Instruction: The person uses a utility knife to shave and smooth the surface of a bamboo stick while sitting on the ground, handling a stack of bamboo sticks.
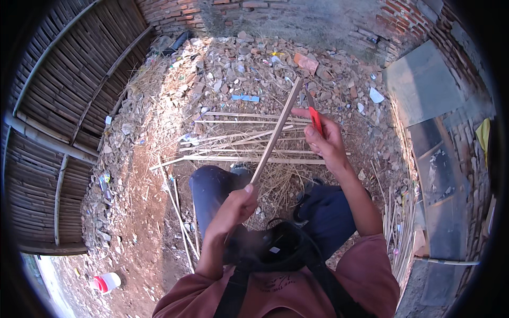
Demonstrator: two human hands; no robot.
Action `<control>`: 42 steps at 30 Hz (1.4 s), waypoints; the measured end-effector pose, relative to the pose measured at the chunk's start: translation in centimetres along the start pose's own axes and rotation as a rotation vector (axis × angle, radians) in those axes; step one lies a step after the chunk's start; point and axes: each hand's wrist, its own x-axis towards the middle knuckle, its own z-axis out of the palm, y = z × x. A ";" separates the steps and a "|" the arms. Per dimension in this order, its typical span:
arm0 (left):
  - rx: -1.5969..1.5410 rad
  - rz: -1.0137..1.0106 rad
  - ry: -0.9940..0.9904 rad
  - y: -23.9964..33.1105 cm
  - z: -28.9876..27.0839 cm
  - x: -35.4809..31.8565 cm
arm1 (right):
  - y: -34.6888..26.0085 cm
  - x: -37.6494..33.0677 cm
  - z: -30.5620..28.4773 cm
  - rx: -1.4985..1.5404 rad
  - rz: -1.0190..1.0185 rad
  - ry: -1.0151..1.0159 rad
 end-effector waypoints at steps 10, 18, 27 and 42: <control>-0.142 -0.103 -0.182 0.8 1.1 0.5 | 1.1 -0.5 1.5 0.118 0.057 0.055; -0.044 -0.042 -0.311 -2.2 -2.8 -2.5 | 0.8 -0.6 1.8 0.075 0.005 0.103; 0.030 -0.088 -0.342 -0.8 -2.8 -3.3 | -0.2 -0.3 1.4 0.169 0.004 0.125; 0.046 0.170 -0.003 3.1 -0.4 -2.1 | 0.9 -2.0 4.0 -0.477 -0.232 -0.354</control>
